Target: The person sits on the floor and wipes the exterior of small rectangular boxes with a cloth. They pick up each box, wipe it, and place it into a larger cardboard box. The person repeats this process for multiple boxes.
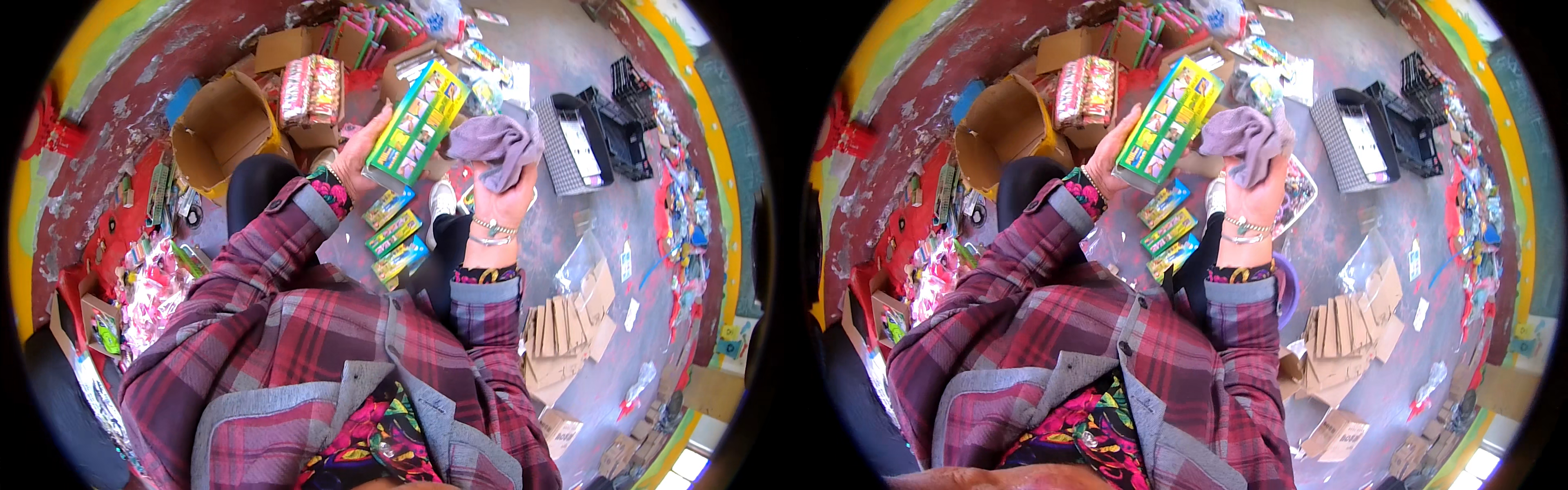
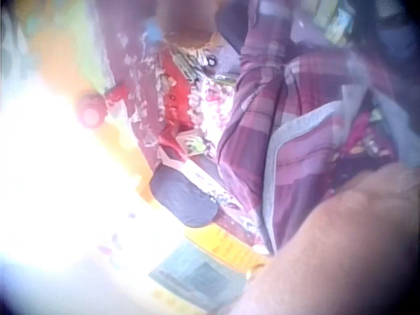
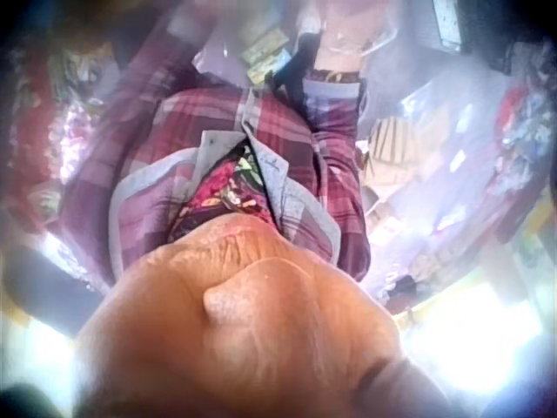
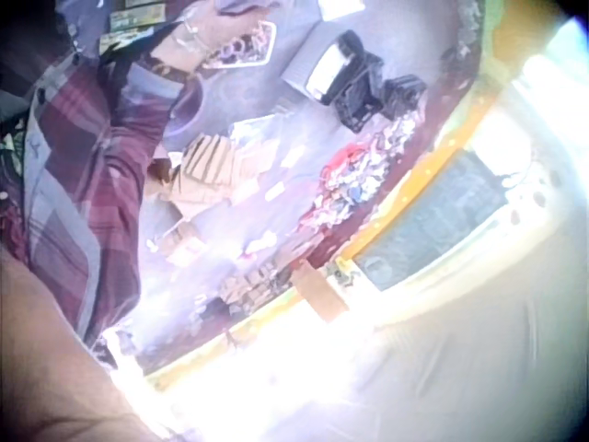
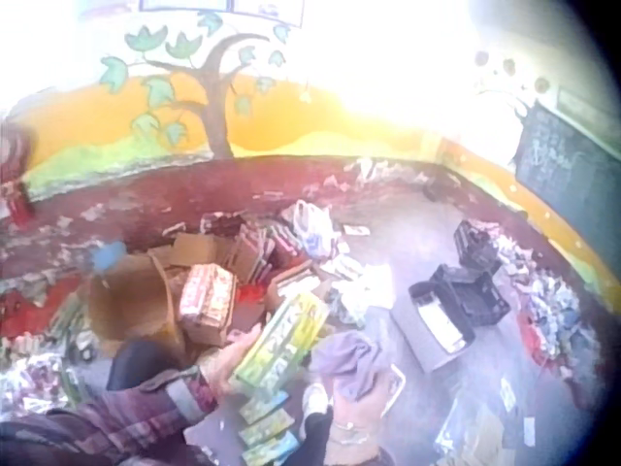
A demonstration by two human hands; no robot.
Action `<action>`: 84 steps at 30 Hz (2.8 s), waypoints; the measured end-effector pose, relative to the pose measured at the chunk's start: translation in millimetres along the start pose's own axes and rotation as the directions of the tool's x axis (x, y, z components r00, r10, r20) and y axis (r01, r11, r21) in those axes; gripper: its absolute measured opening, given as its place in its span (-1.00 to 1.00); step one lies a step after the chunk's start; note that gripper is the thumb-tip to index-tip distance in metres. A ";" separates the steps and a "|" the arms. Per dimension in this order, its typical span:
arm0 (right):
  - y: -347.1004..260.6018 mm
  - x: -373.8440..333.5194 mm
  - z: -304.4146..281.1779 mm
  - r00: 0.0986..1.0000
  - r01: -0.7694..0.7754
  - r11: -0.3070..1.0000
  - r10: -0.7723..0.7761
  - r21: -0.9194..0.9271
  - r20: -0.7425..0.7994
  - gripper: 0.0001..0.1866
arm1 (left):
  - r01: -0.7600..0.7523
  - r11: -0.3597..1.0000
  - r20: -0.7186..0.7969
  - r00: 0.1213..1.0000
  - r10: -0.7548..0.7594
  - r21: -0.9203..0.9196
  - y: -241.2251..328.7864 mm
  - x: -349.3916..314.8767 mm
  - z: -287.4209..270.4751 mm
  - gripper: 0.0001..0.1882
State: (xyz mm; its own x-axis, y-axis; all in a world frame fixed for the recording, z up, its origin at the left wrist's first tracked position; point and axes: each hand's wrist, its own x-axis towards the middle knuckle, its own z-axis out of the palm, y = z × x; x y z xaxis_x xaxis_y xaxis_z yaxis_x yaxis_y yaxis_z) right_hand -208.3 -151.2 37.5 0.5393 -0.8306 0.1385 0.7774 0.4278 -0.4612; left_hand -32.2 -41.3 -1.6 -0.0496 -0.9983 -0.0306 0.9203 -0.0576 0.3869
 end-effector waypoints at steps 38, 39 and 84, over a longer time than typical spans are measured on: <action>34.7 -21.6 10.6 0.979 0.045 0.625 0.126 -0.779 0.158 -0.35 | 0.008 0.986 -0.090 0.996 -0.023 -0.164 22.3 -26.6 4.6 -0.55; 42.7 -25.8 1.1 0.926 0.238 0.455 0.161 -0.858 0.342 -0.40 | 0.047 0.977 -0.025 0.998 -0.054 -0.209 17.2 -25.5 6.4 -0.58; 50.9 2.4 -4.8 0.834 -0.547 0.759 0.530 -0.353 -0.154 -0.73 | 0.026 0.995 -0.218 0.975 -0.047 -0.098 1.6 -16.8 6.0 -0.49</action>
State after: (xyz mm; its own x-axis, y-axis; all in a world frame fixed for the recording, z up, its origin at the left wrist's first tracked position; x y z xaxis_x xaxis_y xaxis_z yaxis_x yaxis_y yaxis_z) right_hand -168.9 -133.1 10.2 0.8122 -0.5205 -0.2636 0.1800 0.6533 -0.7353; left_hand -32.3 -24.7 5.0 -0.0068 -0.9685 -0.2488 0.9524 -0.0821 0.2935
